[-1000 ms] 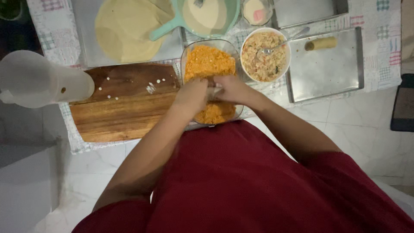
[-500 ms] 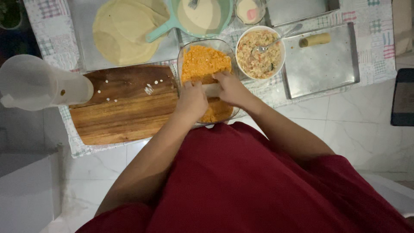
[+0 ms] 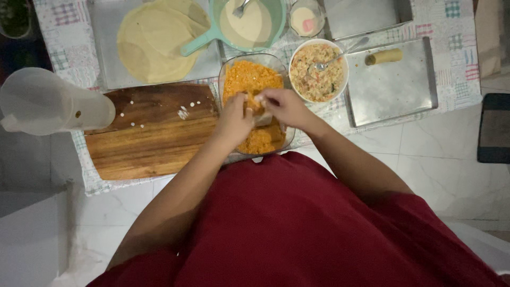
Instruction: The person places filling onto a round wrapper, rolls it into a cylinder, dips it in a liquid batter, and coats it in breadcrumbs. The finished roll is placed on a metal tray.
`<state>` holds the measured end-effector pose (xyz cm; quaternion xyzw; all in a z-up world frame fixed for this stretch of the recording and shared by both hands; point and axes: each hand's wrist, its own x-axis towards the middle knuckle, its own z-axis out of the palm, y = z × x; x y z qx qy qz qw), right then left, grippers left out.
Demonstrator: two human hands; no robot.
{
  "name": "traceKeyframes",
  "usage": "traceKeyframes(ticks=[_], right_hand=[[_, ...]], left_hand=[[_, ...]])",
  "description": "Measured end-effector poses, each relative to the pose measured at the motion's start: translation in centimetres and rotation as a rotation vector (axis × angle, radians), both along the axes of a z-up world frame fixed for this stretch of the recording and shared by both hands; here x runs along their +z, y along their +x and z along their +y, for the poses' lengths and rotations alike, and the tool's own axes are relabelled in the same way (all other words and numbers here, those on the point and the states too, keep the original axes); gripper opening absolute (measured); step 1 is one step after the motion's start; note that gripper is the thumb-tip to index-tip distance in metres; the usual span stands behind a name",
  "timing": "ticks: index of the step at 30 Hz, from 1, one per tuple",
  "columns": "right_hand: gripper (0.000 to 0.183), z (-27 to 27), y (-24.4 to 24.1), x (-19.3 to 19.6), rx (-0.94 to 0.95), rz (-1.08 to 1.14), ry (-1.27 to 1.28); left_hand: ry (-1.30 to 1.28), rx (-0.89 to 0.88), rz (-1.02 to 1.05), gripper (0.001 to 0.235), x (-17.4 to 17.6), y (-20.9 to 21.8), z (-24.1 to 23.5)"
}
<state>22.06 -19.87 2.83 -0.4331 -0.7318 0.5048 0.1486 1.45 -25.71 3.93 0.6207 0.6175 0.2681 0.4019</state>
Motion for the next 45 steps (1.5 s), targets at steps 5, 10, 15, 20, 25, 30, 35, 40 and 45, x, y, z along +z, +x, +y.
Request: traceKeyframes(ticks=[5,10,15,20,25,30,35,40,45], right_hand=[[0.02,-2.6,-1.2,3.1,0.022,-0.009,0.165],[0.025,-3.2,-1.3,2.7,-0.079,-0.005,0.196],[0.024,-3.4,-1.5,1.6,-0.134,0.0,0.141],[0.023,-3.7,-1.6,1.0,-0.192,-0.019,0.196],[0.026,-3.2,-2.5,2.3,-0.233,-0.155,0.287],[0.034,-1.7,-2.7,1.6,-0.072,-0.214,0.347],[0.029,-0.8,-2.7,-3.1,-0.067,-0.24,0.283],[0.021,0.3,-2.6,-1.7,-0.184,-0.068,-0.063],[0.012,-1.1,-0.9,3.5,-0.064,-0.157,0.106]], left_hand=[[0.006,-0.216,0.145,0.029,3.7,-1.5,-1.3],[0.06,-0.225,0.216,0.041,3.4,-1.6,-1.6],[0.081,-0.193,0.182,0.041,2.3,-1.5,-1.6],[0.108,-0.098,0.122,0.047,0.8,-1.3,-1.5],[-0.135,-0.022,0.138,0.049,-1.0,-0.1,-0.3],[0.009,-0.033,0.13,0.043,-4.6,-0.1,1.2],[0.03,-0.016,0.058,0.038,-7.9,0.0,1.7],[0.023,0.041,-0.083,0.032,-5.5,-0.1,1.7],[0.11,-0.186,-0.068,0.023,0.8,-2.1,-0.2]])
